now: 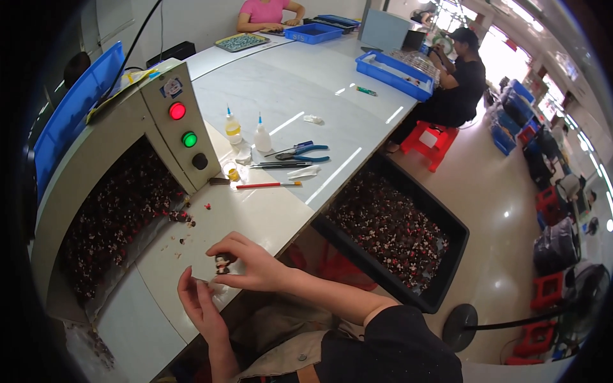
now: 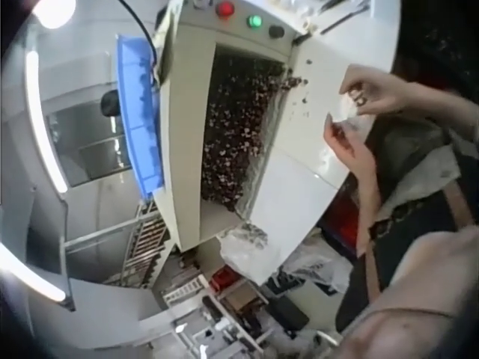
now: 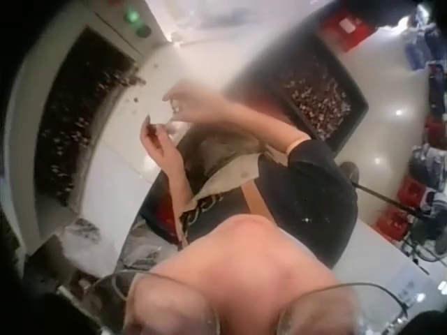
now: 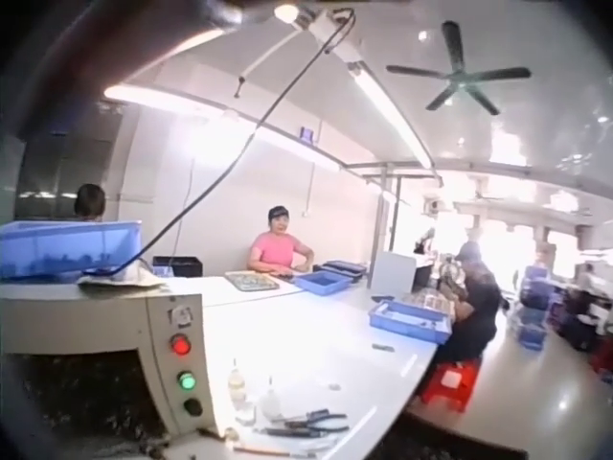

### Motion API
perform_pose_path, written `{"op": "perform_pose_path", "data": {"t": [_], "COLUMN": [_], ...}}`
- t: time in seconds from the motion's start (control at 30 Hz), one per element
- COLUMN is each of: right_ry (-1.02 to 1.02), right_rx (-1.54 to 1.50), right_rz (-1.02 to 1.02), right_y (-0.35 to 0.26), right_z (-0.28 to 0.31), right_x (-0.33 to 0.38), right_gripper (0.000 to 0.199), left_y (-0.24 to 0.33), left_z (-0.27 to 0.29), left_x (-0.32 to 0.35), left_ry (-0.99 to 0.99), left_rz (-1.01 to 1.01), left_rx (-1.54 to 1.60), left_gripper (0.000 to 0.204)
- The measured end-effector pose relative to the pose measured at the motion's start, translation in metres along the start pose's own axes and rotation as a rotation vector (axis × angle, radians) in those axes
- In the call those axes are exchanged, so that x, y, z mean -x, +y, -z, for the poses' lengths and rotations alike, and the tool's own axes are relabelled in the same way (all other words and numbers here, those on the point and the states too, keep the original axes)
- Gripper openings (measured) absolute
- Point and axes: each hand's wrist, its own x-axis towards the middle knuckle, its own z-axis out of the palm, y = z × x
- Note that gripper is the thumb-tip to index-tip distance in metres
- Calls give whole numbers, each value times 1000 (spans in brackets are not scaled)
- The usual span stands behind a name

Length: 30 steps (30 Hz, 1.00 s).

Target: Assembling and gluing small decorative figurines at a factory workbench.

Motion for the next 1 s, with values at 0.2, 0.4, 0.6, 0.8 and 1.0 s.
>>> {"op": "perform_pose_path", "data": {"t": [0.2, 0.4, 0.6, 0.8, 1.0], "right_ry": [37, 310, 205, 328, -25], "right_rx": [-136, 547, 1475, 689, 430], "right_rz": [-343, -666, -839, -396, -11], "right_y": [-19, 36, 69, 29, -7], "right_z": [41, 107, 147, 85, -10], "right_x": [49, 143, 235, 113, 6], "right_gripper": [34, 34, 44, 17, 16], "left_y": [2, 1, 18, 120, 134], "left_z": [16, 29, 54, 68, 88], "left_x": [-5, -4, -5, 4, 7], "left_ry": [-48, -113, -398, -934, -794], "left_rz": [60, -4, 94, -497, -919], "left_rx": [36, 50, 6, 505, 33], "left_gripper": [33, 31, 22, 17, 16]}}
